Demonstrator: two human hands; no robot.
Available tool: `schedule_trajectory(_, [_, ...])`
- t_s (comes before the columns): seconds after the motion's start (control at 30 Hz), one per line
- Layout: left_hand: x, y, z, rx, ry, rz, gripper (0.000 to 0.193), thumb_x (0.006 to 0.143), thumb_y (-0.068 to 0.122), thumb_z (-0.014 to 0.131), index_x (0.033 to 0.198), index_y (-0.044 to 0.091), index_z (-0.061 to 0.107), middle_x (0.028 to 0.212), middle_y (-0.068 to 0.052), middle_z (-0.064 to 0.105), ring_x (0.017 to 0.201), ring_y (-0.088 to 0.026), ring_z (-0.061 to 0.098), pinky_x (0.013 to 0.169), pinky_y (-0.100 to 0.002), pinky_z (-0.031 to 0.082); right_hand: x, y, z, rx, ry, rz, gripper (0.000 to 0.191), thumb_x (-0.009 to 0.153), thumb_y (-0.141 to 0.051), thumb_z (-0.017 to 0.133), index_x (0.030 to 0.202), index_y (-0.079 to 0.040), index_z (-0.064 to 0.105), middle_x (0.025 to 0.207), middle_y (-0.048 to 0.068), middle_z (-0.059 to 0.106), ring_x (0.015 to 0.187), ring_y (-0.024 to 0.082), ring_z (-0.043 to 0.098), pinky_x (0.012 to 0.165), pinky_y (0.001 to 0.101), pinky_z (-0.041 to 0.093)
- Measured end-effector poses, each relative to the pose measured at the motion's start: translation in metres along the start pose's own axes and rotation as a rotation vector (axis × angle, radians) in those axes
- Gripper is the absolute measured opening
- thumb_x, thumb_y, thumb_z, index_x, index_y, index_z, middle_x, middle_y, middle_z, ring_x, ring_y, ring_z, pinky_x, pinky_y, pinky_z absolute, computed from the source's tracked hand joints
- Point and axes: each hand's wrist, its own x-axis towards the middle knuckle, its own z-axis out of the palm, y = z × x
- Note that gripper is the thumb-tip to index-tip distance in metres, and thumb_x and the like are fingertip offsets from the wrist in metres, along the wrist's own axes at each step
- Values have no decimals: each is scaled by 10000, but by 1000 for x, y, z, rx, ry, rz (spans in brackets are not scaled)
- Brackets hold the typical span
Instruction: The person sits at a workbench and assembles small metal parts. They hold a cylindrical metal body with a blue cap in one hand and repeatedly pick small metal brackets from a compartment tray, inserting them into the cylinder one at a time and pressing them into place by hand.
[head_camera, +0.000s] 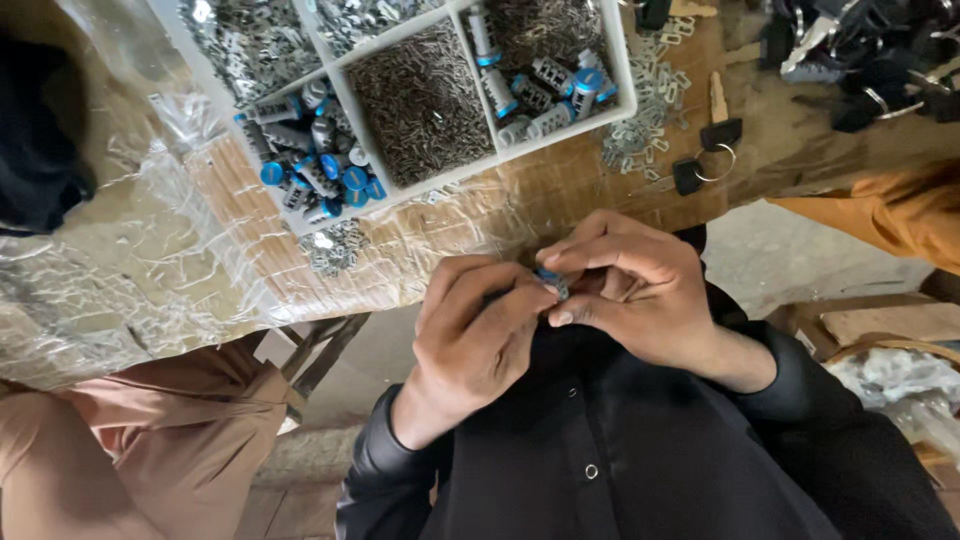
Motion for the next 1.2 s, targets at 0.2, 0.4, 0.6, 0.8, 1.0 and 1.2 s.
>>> schedule_trajectory(0.2, [-16,-4,-13,-65,101,-94,246,859,-76,787,1037,60,686,1051,-70,690,973,-296,689,878,-386,592,9,7,19,159,-104,-51,365,874,123,783,1208,23,675,1254,146,641,1050,174,728,833,257,658])
schedule_trajectory(0.4, [-37,-25,-37,-387,-163,-312,268,835,-60,822,1046,101,788,981,-70,597,823,-193,648,723,-287,538,13,5,28,35,-229,0,375,836,83,831,1181,-5,713,1191,117,651,848,99,700,675,168,549])
schedule_trajectory(0.6, [-29,-16,-15,-42,-12,-293,430,900,-63,814,1243,177,715,1031,-63,615,874,-162,647,745,-240,536,12,3,17,26,-94,-38,378,824,82,812,1173,8,689,1195,138,655,906,154,737,694,208,586])
schedule_trajectory(0.8, [9,-8,-2,484,-48,-167,596,888,263,797,1411,89,572,1182,-135,608,1083,-362,585,960,-481,504,-2,-8,7,62,9,-35,373,856,142,766,1195,24,663,1227,149,639,1003,211,754,810,309,686])
schedule_trajectory(1.0, [-8,-13,-1,345,-96,-269,608,1020,233,749,1526,7,497,1185,-143,611,1055,-359,577,947,-471,495,-3,-9,2,169,-47,-82,325,888,136,773,1183,56,663,1250,160,606,1027,224,726,883,336,673])
schedule_trajectory(1.2, [-11,-12,4,352,-58,-216,714,1006,352,759,1527,-16,440,1193,-157,594,1084,-358,563,990,-499,474,-10,-7,-1,223,-136,-94,326,892,115,773,1190,52,655,1265,159,597,1049,224,737,886,336,681])
